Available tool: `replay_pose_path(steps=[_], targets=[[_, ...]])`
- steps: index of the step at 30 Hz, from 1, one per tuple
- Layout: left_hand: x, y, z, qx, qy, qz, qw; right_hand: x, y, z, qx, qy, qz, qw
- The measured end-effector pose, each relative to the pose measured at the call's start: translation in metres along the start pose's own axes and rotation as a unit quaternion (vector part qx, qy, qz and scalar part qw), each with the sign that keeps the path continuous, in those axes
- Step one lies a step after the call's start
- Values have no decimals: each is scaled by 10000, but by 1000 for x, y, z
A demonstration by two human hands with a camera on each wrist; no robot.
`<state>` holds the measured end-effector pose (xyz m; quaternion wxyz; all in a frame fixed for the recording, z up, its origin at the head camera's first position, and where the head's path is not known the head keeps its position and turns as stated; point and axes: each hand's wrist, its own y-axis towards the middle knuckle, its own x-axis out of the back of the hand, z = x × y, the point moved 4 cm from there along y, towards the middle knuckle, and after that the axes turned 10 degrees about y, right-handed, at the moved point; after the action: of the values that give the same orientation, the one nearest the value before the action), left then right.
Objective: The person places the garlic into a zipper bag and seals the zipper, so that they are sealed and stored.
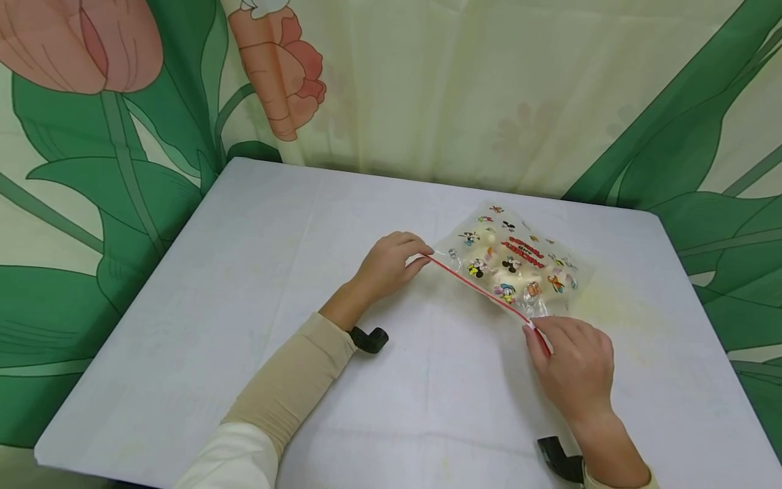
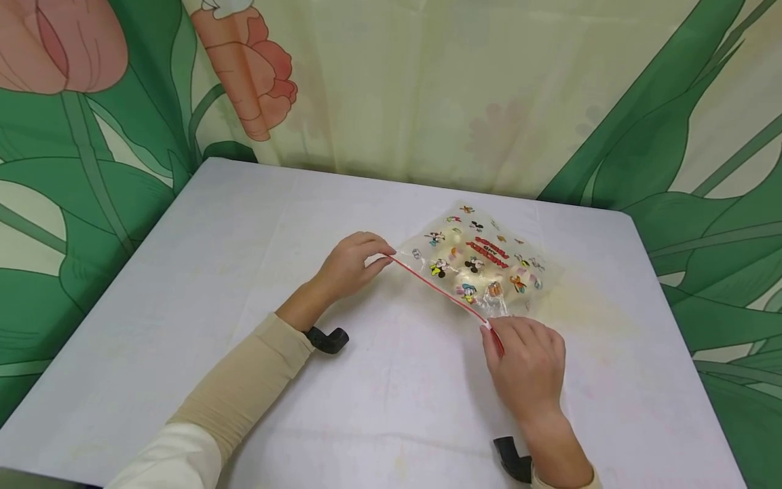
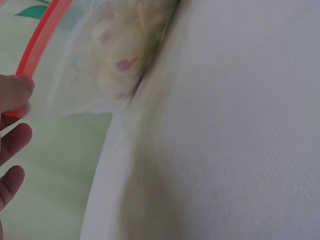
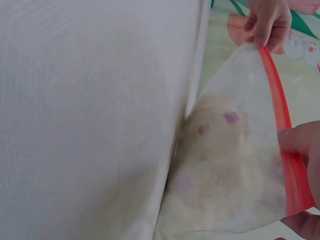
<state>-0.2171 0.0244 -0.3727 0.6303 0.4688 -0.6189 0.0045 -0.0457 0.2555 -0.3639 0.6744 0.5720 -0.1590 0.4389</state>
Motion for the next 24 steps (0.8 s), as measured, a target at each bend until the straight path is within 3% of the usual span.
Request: replay_pose_path(steps=[3, 8, 24], targets=[[0, 0, -2, -109, 185, -74, 9997, 0, 0, 0, 12, -19, 26, 10000], [3, 1, -2, 29, 394, -243, 9989, 1, 1, 3, 211, 53, -225, 9995], [4, 1, -2, 60, 293, -317, 9991, 15, -14, -2, 154, 89, -651, 9977]])
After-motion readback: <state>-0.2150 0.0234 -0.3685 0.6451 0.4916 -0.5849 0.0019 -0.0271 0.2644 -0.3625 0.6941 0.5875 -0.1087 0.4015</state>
